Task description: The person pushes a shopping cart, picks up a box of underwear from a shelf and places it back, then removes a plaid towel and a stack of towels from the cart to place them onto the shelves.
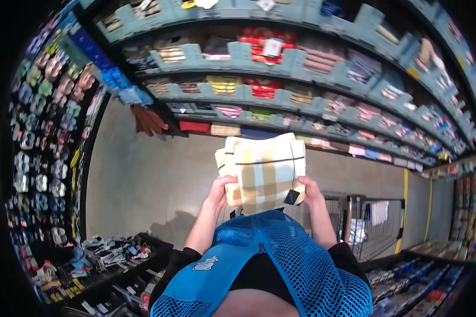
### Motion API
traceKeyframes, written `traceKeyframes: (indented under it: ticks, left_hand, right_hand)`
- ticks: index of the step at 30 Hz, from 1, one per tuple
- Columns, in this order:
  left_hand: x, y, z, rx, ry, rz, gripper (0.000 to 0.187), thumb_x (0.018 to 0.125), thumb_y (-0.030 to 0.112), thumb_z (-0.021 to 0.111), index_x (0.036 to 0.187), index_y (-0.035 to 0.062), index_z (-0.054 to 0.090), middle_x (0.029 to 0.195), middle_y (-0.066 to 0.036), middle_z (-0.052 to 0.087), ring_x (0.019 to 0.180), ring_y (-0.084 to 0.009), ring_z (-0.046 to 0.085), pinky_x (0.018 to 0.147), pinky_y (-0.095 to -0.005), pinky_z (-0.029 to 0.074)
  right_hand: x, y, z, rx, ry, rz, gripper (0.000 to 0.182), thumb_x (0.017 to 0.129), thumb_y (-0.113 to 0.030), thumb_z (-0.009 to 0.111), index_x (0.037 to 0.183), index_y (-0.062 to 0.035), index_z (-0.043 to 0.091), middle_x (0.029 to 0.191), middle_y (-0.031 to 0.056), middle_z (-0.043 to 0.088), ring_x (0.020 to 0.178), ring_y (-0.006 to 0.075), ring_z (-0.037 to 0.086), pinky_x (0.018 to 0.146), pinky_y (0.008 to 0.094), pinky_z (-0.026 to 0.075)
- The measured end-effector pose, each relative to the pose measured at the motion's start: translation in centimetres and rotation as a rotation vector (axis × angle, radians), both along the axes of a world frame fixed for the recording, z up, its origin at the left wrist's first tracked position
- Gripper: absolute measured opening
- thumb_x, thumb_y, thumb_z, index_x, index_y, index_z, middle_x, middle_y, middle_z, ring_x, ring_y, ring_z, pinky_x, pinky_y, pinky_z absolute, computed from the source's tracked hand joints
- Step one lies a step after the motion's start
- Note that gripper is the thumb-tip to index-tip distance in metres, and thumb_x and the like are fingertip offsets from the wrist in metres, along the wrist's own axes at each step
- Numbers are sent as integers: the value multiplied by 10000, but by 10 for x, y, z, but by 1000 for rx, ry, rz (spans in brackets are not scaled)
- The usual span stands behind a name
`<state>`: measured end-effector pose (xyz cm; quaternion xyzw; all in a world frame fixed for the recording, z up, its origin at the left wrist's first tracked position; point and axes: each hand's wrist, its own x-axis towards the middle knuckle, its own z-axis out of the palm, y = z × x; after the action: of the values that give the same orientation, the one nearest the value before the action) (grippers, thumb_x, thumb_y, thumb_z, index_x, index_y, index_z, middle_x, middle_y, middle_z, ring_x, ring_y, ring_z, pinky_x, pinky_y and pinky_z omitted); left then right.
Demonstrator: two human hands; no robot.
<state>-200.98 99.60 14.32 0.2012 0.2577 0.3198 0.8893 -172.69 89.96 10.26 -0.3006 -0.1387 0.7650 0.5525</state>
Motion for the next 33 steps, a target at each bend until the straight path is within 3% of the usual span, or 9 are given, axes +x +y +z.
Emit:
traceKeyframes:
  ticks: [5,9,11,15,21,24,26,29,33]
  left_hand:
    - [-21,41,9,-4,42,188,427,843,118,556,1226,-28,435,1154,-139,551,1023,-233,570,877,-351,473]
    - [-26,77,50,13,139,334,468,842,131,575,1250,-24,407,1187,-139,529,1057,-234,550,900,-355,460]
    - [-37,91,58,82,81,322,501,819,125,595,1256,-26,401,1193,-151,522,1089,-249,528,923,-366,440]
    - [-49,127,77,193,129,469,548,730,67,557,1240,-57,399,1166,-179,536,1049,-289,552,903,-380,453]
    - [-78,152,63,275,278,627,530,675,45,457,1193,-67,446,1108,-148,565,1014,-238,559,878,-311,452]
    - [-101,175,55,293,232,600,495,750,107,481,1215,-52,425,1121,-146,555,1023,-224,555,885,-315,447]
    - [-102,198,65,166,310,850,567,806,236,543,1277,-13,350,1174,-140,510,1073,-229,521,906,-334,431]
    - [-128,232,49,476,476,776,708,786,315,627,1325,29,267,1228,-134,454,1124,-245,474,937,-357,405]
    - [-173,292,58,472,344,477,812,682,173,714,1332,32,249,1227,-133,447,1140,-259,456,959,-365,385]
  right_hand:
    - [-29,105,3,-82,-356,91,577,751,-209,563,1240,59,414,1132,192,561,1016,276,571,867,377,480]
    - [-35,174,-36,-116,-171,114,487,756,-187,562,1159,76,492,1089,187,584,942,281,599,824,365,495]
    - [-31,213,-60,126,211,355,487,763,-204,533,1159,78,496,1118,200,573,981,295,586,860,380,477]
    - [-77,272,-23,92,359,429,517,789,-248,520,1187,77,472,1142,206,562,1003,304,577,889,386,462]
    - [-136,322,55,-116,-162,396,524,876,-381,491,1228,7,454,1144,141,571,966,247,595,842,337,481]
    - [-151,336,66,-89,-236,436,483,881,-339,515,1224,-3,460,1118,121,577,956,201,592,823,311,477]
    - [-169,346,88,-36,-409,303,541,851,-288,587,1278,-13,401,1153,111,545,1000,182,555,836,297,453]
    - [-192,361,95,26,-585,183,581,850,-286,590,1308,-11,360,1186,117,517,1045,182,520,869,299,431]
    - [-216,385,100,37,-634,125,562,835,-218,581,1305,-3,361,1188,120,512,1053,181,515,878,294,427]
